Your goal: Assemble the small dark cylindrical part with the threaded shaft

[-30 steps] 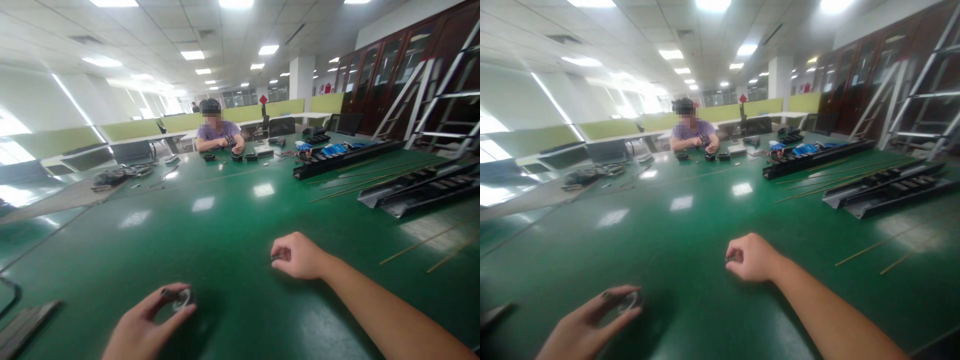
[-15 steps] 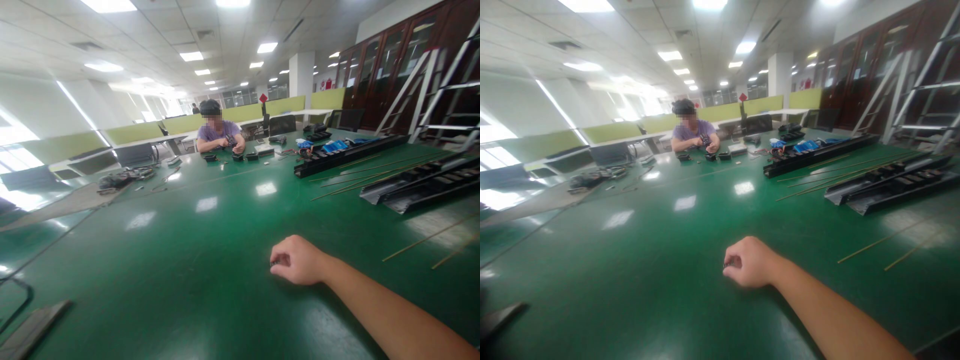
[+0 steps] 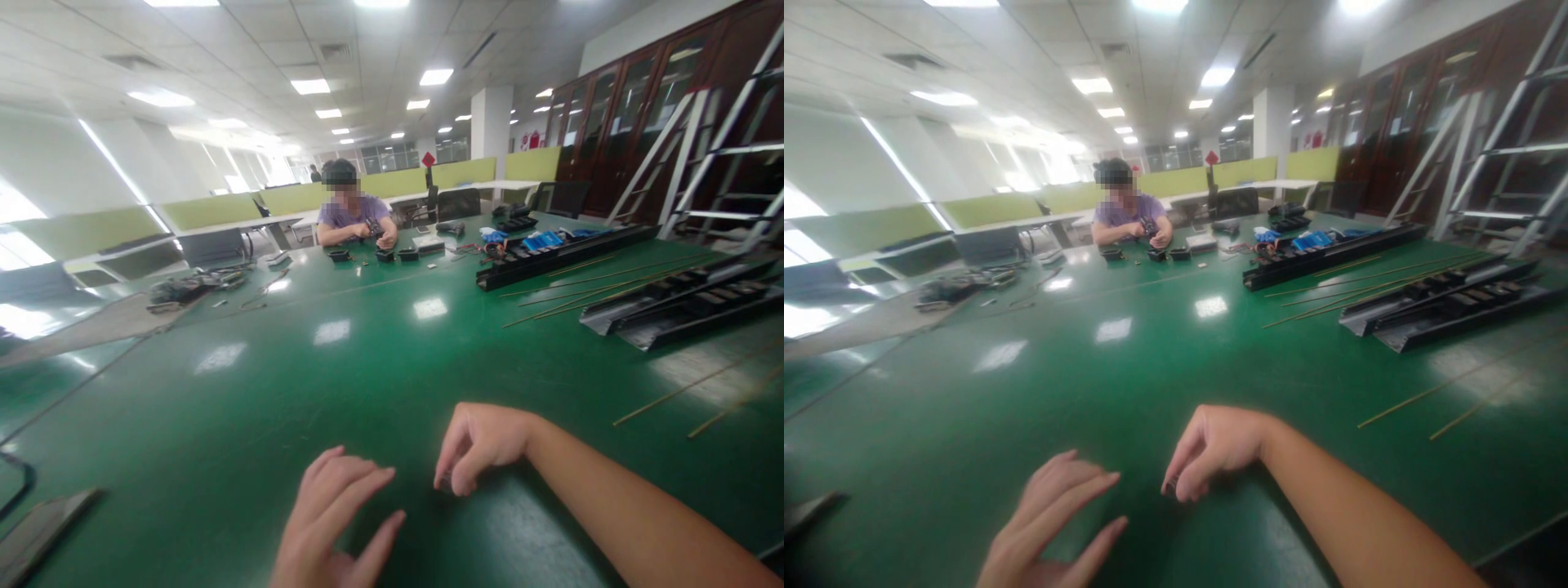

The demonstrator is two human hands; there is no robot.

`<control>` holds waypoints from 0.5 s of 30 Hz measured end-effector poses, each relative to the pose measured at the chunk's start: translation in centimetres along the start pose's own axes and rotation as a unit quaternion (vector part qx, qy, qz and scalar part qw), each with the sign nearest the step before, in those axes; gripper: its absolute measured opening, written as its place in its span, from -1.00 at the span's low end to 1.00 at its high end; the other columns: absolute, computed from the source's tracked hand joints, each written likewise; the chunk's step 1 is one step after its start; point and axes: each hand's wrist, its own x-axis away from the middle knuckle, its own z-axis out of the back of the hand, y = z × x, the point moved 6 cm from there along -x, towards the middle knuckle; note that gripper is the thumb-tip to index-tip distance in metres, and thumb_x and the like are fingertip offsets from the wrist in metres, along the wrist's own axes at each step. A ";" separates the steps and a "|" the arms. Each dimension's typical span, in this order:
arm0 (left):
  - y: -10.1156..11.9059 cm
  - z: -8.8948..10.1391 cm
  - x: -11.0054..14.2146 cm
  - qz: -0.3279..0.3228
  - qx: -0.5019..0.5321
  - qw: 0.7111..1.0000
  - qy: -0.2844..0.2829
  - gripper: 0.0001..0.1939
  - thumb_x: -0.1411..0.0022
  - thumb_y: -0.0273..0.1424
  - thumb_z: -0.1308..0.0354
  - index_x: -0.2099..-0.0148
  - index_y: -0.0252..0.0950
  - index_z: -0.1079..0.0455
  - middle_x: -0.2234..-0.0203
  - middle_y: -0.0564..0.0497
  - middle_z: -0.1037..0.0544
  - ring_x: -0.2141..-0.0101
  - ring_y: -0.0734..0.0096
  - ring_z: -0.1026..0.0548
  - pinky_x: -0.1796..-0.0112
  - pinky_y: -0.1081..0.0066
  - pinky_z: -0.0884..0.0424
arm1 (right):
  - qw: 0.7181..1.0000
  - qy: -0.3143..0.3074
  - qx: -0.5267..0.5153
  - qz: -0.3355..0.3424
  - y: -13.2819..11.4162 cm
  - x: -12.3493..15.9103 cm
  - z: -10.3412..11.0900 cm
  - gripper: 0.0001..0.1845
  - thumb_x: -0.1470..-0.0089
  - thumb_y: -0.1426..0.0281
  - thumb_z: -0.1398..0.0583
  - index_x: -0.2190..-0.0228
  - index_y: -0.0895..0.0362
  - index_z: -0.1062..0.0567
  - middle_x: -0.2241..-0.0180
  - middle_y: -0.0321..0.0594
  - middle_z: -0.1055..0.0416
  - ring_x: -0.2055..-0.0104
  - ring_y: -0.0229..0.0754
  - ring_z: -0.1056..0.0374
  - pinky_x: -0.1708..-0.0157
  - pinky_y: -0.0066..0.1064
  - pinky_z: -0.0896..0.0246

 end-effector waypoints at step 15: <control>0.7 -2.7 -2.5 0.092 0.204 0.975 0.004 -0.87 -0.23 -0.44 -0.23 0.17 -0.13 -0.48 0.23 0.02 -0.61 0.23 0.31 -0.59 0.19 0.38 -0.56 | 1.000 0.011 -0.007 -0.008 1.0 -0.7 1.1 -0.51 0.26 0.33 -0.50 0.20 0.17 -0.64 0.45 -0.31 -0.55 0.50 -0.38 -0.40 0.47 -0.62 -0.29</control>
